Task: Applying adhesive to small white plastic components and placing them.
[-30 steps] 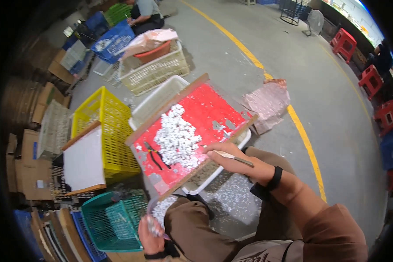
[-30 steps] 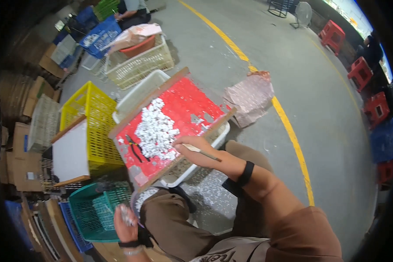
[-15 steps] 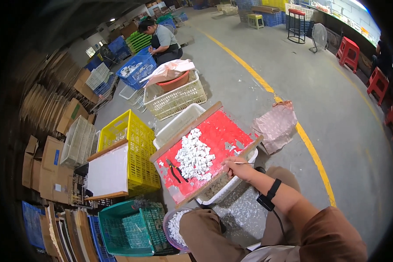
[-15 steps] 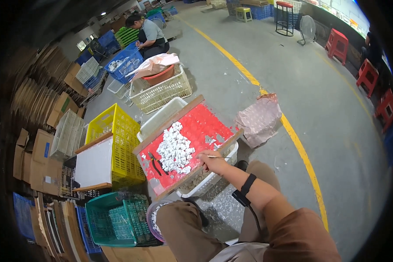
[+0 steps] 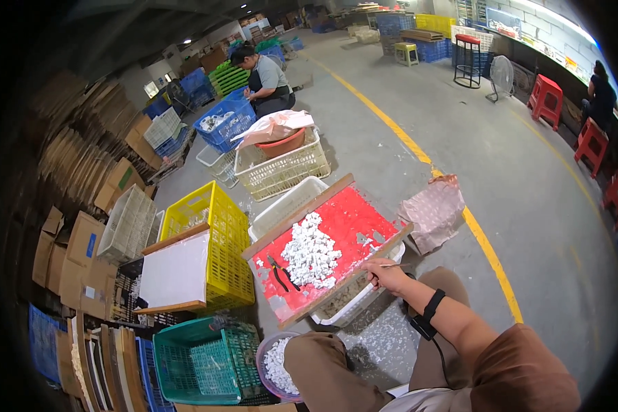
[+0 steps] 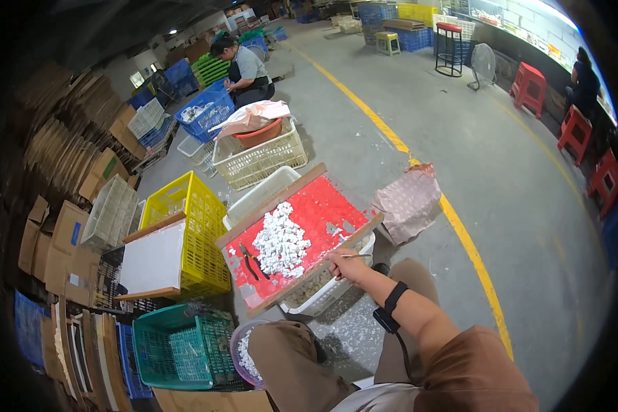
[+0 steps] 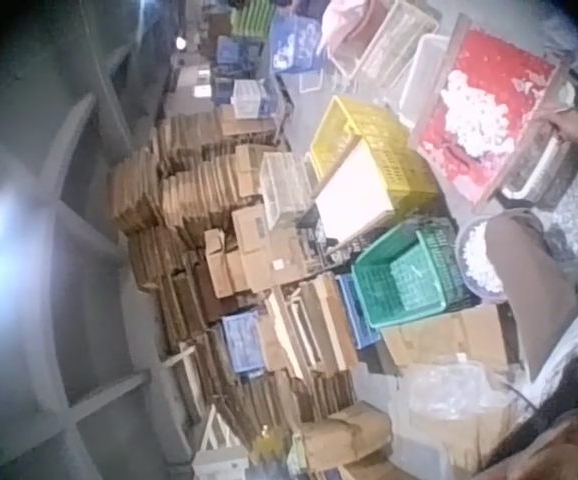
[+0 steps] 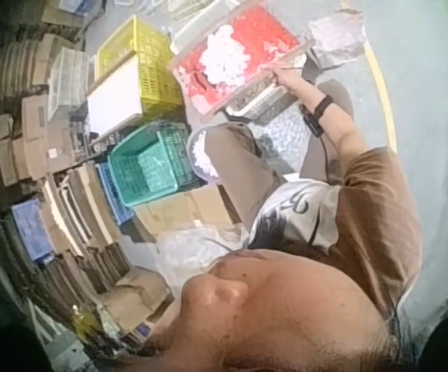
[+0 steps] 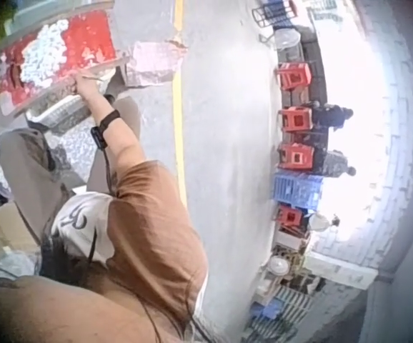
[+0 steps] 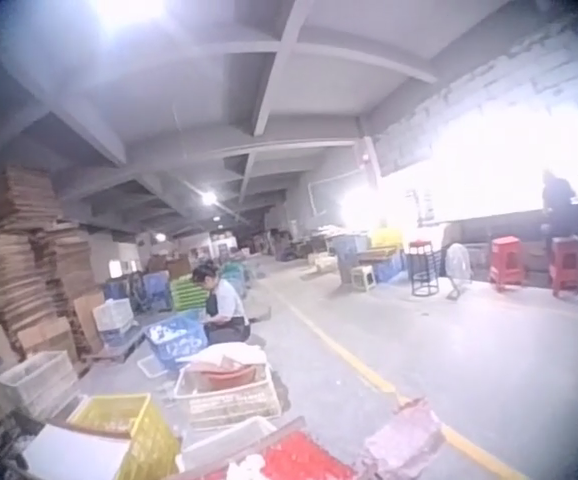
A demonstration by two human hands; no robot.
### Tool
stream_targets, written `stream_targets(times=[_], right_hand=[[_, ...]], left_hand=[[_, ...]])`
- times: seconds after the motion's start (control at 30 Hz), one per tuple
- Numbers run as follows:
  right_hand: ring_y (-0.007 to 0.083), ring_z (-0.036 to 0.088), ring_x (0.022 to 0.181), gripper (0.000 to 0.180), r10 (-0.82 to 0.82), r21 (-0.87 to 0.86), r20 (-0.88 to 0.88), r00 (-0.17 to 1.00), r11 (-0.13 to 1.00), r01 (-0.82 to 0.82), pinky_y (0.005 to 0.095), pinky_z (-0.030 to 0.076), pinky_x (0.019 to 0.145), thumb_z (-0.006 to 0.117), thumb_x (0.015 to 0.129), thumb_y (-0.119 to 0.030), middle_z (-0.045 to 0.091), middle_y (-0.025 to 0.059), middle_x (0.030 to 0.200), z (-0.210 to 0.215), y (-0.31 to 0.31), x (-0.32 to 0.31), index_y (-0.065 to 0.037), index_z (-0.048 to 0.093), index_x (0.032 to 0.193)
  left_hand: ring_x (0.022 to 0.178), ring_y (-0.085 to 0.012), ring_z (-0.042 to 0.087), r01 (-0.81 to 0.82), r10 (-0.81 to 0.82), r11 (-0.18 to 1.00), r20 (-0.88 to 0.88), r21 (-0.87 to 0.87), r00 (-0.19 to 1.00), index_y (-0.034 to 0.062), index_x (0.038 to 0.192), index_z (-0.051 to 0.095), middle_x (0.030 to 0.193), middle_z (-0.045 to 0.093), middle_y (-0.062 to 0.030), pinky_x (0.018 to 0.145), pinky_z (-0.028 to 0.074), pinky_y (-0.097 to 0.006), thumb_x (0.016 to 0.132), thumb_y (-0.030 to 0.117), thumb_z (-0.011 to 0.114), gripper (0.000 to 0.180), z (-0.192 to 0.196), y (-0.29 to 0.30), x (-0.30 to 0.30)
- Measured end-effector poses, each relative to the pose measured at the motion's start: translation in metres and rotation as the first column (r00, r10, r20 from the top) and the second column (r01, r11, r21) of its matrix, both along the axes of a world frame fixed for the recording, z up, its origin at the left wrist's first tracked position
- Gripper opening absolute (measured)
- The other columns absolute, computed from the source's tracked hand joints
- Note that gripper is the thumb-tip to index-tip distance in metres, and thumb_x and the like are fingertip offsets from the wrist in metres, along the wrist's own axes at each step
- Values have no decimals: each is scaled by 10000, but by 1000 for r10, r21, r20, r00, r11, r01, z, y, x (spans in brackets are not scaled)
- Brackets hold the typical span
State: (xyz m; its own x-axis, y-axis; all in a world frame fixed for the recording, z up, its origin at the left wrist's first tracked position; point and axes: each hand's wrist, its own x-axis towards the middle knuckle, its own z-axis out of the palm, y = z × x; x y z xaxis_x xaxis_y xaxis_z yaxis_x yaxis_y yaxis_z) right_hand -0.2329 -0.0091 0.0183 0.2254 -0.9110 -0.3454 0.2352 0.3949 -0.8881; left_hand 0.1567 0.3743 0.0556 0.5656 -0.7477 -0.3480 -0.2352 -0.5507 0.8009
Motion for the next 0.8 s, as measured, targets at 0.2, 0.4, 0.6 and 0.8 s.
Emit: stream_targets(times=[0.2, 0.4, 0.6, 0.8], right_hand=[[86, 501, 496, 178, 2, 8, -10, 1000, 1000, -2, 243, 458, 439, 568, 883, -224, 550, 7, 651, -2, 4, 0, -72, 658, 900], [91, 507, 516, 173, 37, 32, -22, 999, 999, -36, 249, 472, 462, 541, 904, -206, 552, 14, 677, 3, 7, 2, -62, 635, 921], [91, 507, 526, 156, 35, 31, -11, 999, 999, -35, 248, 473, 462, 566, 881, -206, 546, 19, 674, 1, 5, 7, -65, 632, 894], [91, 506, 519, 159, 42, 18, 11, 999, 999, -42, 245, 464, 456, 567, 883, -204, 547, 19, 671, -2, 7, 9, -58, 629, 897]], left_hand=[[1101, -269, 501, -12, 13, 1000, 26, -20, 1000, 64, 1303, 428, 1240, 500, -147, 937, 408, -370, 833, 285, 612, 551, 7, 3, 2], [1132, -264, 483, -32, 33, 999, 51, -29, 998, 70, 1325, 403, 1269, 480, -144, 959, 392, -368, 825, 299, 623, 592, 15, 7, -1], [1163, -258, 465, -24, 26, 999, 74, -24, 997, 77, 1348, 378, 1298, 460, -140, 981, 376, -367, 817, 313, 633, 634, 23, 2, -3], [1194, -253, 446, -25, 26, 1000, 98, -19, 995, 84, 1370, 353, 1327, 440, -137, 1004, 360, -366, 809, 327, 644, 677, 32, -2, -8]])
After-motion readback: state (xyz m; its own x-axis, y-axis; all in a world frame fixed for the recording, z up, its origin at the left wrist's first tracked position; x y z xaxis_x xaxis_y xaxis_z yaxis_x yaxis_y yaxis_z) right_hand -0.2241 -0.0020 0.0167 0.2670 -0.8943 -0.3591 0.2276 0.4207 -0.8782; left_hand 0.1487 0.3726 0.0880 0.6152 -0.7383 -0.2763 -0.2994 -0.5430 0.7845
